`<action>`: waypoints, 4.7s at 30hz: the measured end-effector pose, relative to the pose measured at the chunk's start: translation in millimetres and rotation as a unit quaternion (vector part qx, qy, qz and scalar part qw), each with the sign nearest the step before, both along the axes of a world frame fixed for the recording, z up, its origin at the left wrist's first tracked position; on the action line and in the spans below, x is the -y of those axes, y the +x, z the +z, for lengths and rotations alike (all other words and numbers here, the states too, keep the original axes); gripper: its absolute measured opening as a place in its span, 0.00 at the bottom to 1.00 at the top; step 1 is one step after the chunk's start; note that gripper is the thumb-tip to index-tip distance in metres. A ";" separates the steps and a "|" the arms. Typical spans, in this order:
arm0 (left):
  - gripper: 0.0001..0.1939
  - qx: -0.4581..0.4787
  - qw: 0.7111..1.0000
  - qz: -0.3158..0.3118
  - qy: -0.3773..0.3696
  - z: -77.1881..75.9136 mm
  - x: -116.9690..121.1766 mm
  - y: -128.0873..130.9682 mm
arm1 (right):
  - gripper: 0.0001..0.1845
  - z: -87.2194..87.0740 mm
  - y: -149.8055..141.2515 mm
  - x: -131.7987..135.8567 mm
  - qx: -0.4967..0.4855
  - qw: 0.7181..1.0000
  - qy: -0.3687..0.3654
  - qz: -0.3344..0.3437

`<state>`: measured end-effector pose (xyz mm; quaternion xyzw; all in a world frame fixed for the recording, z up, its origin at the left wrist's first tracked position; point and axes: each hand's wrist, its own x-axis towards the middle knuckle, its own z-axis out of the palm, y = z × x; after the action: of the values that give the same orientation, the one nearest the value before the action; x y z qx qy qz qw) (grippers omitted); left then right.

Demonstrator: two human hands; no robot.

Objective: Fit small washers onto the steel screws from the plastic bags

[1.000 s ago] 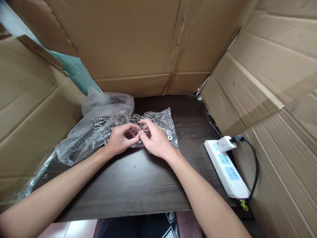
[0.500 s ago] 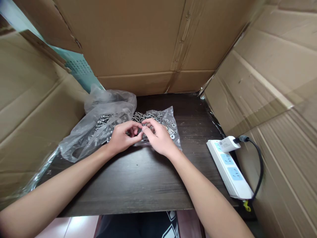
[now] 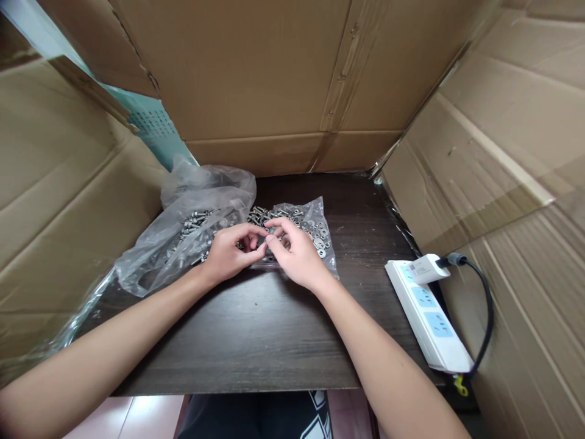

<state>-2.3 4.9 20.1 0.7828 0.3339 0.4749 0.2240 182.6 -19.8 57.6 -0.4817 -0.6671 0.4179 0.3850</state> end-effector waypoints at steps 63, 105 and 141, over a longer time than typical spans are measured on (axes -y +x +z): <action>0.08 0.010 0.999 0.007 -0.052 1.7 2.1 1.2 | 0.12 -2.0 1.8 -0.8 0.029 1.000 0.008 -0.003; 0.05 -0.014 0.999 -0.017 -0.028 2.9 3.8 -0.6 | 0.14 4.5 -1.9 4.8 0.100 0.993 0.055 0.010; 0.12 -0.465 0.779 0.353 -0.230 103.3 8.4 -117.6 | 0.14 7.5 5.1 3.2 0.120 0.977 0.171 -0.050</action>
<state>-119.9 -3.5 123.5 0.6609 0.7497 0.0077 0.0320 187.7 -23.0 65.1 -0.4880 -0.7453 0.2165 0.3993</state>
